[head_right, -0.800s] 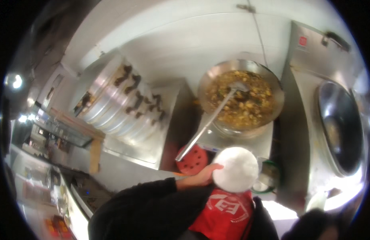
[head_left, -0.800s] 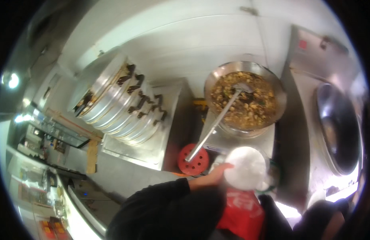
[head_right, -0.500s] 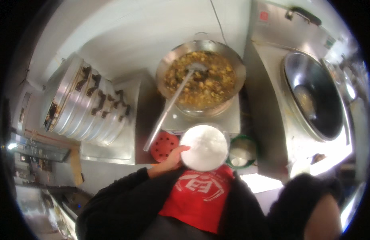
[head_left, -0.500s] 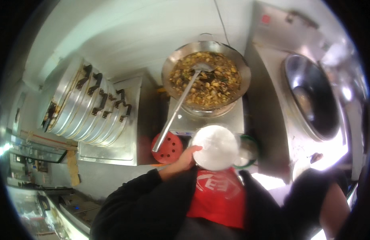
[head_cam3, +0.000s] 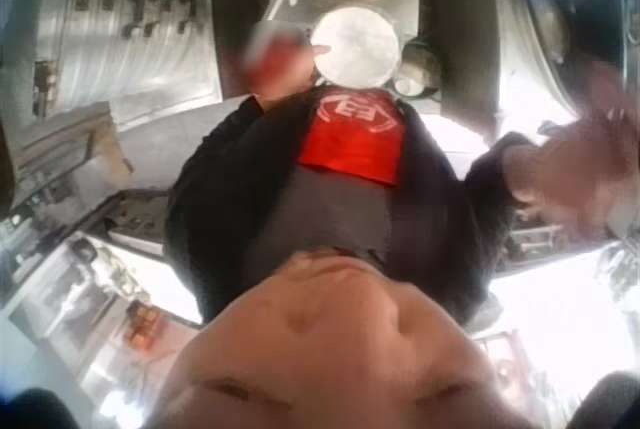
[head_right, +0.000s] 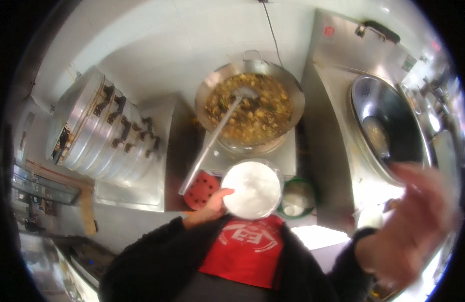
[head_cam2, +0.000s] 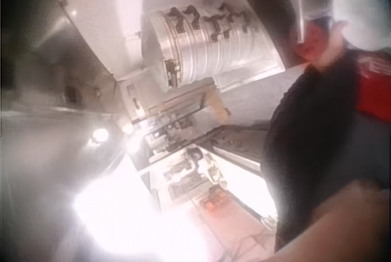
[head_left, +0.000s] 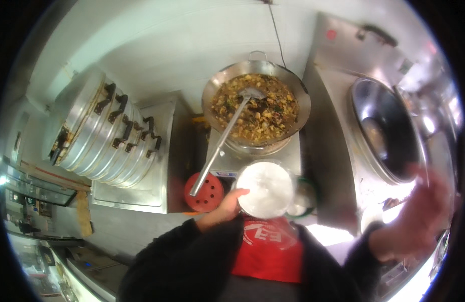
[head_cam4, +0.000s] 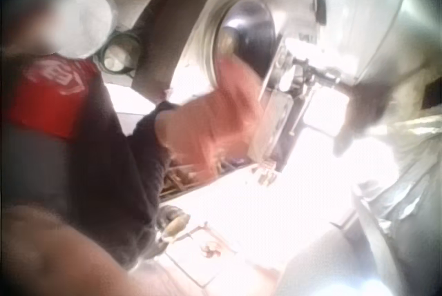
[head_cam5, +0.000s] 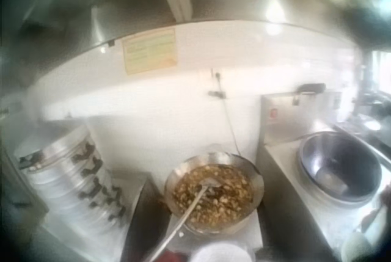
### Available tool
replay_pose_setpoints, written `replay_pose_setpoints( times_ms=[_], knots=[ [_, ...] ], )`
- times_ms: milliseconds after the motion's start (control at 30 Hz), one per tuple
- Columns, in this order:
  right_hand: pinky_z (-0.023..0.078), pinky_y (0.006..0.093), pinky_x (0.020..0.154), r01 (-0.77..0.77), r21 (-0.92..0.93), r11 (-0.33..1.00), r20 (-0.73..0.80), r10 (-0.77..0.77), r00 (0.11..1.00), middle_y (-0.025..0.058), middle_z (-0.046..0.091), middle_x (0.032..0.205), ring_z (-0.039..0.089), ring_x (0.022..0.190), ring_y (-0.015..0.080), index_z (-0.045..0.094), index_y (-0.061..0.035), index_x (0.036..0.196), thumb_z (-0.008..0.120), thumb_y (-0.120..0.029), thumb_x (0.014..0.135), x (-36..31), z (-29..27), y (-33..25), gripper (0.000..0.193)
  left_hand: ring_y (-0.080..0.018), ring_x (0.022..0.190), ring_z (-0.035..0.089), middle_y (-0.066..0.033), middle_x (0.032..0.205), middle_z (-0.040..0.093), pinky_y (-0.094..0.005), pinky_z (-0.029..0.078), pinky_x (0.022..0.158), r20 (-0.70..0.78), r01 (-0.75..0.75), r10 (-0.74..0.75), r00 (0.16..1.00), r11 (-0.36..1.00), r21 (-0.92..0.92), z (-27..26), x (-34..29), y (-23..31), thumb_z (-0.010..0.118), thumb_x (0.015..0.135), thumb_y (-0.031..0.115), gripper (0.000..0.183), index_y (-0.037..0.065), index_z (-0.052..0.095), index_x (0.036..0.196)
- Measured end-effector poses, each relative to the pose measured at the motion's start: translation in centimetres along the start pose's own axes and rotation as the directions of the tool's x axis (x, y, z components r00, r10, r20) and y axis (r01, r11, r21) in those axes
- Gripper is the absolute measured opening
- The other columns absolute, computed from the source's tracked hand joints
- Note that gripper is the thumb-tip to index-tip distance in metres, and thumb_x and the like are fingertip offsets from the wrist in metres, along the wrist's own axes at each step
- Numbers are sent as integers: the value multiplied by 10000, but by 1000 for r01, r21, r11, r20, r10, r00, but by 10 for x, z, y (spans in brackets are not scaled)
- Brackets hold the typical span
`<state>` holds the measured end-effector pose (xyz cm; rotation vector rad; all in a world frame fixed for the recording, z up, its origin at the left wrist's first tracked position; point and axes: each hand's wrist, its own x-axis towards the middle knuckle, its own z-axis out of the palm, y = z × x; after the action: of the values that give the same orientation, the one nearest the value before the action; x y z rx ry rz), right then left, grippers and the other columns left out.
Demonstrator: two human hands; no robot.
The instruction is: The person stirs a large wok of cooked food with a ladle, then scoops portions into a white bowl held in the other hand. The person continues to serve the food into the bowl until it is full.
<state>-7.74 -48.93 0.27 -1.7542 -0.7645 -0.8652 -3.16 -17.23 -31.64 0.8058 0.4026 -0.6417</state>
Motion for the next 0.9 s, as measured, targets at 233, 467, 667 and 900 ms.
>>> replay_pose_setpoints(
  times_ms=[233, 467, 667, 900],
  knots=[
    [499, 290, 841, -948, 266, -175, 167, 977, -134, 53, 664, 1116, 637, 971, 169, 592, -51, 1269, 599, -357, 978, -222, 90, 120, 422, -291, 1200, 557, -159, 1284, 605, -412, 407, 1059, 1, -91, 91, 996, 994, -54, 4, 3, 15, 581, 897, 182, 496, -52, 499, 1326],
    [473, 383, 1002, -744, 604, -286, 459, 888, 31, 106, 570, 1335, 546, 1231, 224, 493, -55, 1381, 604, -379, 966, -240, 125, 121, 538, -296, 1218, 542, -152, 1320, 584, -417, 399, 1066, 21, -73, 74, 997, 996, -41, 8, 10, 11, 581, 898, 200, 524, -48, 480, 1348],
    [458, 398, 1031, -759, 601, -250, 496, 862, 109, 112, 534, 1374, 534, 1238, 250, 400, -71, 1458, 609, -284, 969, -228, 129, 108, 573, -333, 1238, 532, -194, 1335, 562, -429, 407, 1074, 36, -28, 31, 999, 997, -77, 5, 12, 4, 579, 883, 185, 562, -63, 446, 1369],
    [514, 316, 854, -594, 689, -417, 591, 797, 126, 122, 567, 1327, 596, 1098, 226, 373, -54, 1465, 582, -433, 964, -229, 132, 102, 662, -349, 1249, 528, -218, 1354, 538, -450, 411, 1087, 94, 9, -2, 996, 997, -74, 9, 4, 0, 570, 888, 186, 580, -69, 417, 1386]
  ],
)
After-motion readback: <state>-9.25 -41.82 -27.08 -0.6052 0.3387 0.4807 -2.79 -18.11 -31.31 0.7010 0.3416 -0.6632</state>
